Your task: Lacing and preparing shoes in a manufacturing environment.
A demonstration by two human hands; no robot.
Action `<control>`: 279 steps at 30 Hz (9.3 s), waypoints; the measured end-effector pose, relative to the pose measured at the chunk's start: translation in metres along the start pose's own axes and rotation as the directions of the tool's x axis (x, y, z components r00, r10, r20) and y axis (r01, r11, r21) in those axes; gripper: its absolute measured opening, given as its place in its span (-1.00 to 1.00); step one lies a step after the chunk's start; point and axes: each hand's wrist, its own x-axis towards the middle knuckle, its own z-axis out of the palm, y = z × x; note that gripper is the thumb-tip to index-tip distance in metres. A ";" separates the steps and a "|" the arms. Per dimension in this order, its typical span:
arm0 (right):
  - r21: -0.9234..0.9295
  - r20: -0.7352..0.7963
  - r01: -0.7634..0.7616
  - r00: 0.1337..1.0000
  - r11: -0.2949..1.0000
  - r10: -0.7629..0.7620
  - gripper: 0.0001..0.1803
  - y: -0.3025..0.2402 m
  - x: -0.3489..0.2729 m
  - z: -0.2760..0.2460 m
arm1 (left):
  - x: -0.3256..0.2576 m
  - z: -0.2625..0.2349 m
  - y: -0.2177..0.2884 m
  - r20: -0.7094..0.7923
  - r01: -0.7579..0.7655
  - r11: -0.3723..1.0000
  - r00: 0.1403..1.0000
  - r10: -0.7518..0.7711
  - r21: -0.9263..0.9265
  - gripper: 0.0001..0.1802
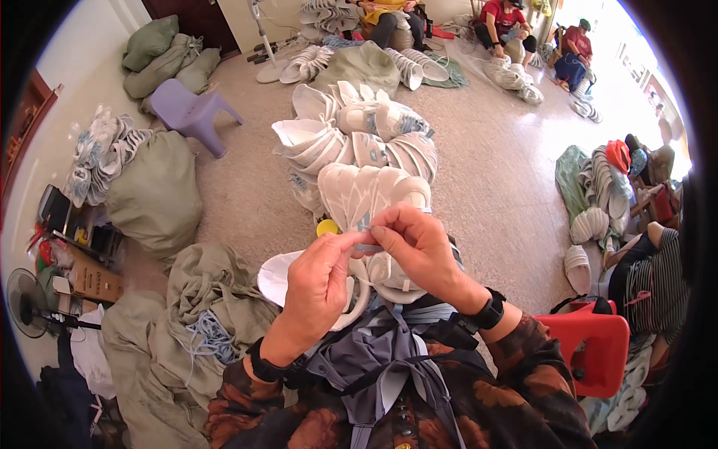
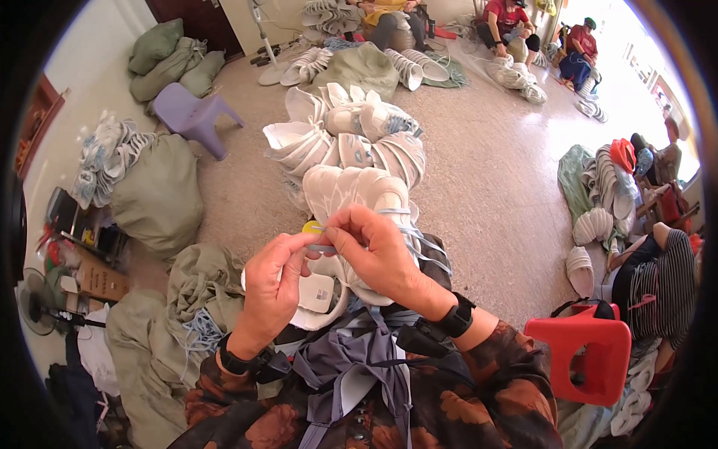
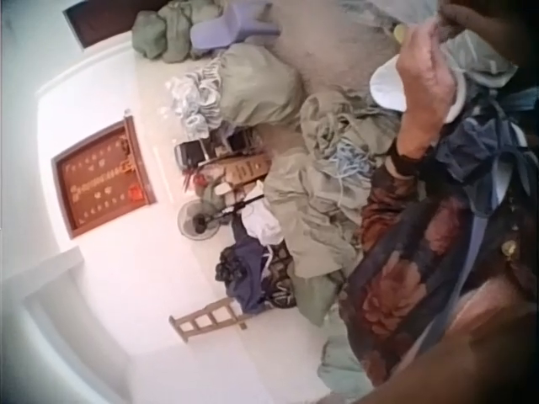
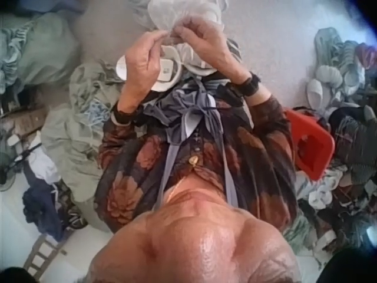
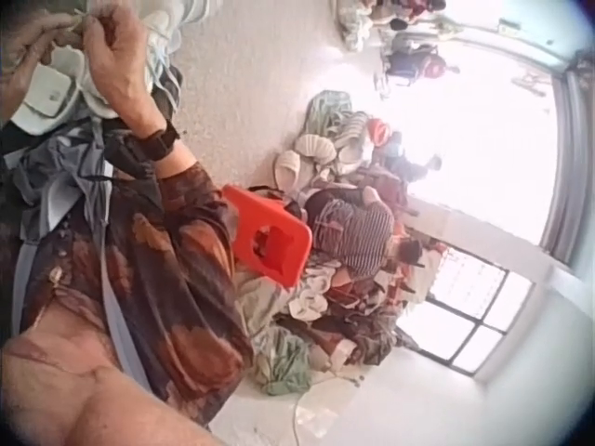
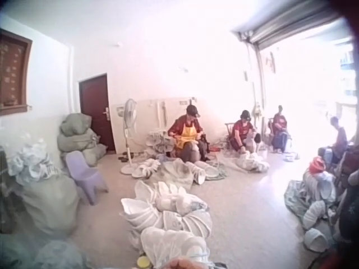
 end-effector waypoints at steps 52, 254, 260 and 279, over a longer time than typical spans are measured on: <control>0.117 0.115 0.298 0.943 0.947 -0.311 -0.90 -0.166 -0.078 -0.062 | -0.006 0.077 0.037 0.133 -0.326 0.888 0.914 0.384 -0.324 -0.26; -0.716 0.034 0.177 0.975 0.675 -0.219 -0.81 0.051 0.023 -0.128 | -0.024 0.093 -0.039 0.404 0.123 0.936 0.914 0.023 -0.330 -0.78; -0.906 0.181 0.259 0.952 0.336 -0.246 -0.63 0.092 0.062 -0.097 | -0.025 0.076 -0.006 0.702 0.660 0.477 0.702 -0.119 -0.580 -0.66; -0.784 0.349 0.336 0.934 0.522 -0.078 -0.89 0.061 0.029 -0.106 | -0.048 0.010 0.017 0.844 0.797 0.290 0.529 0.091 -0.530 -0.68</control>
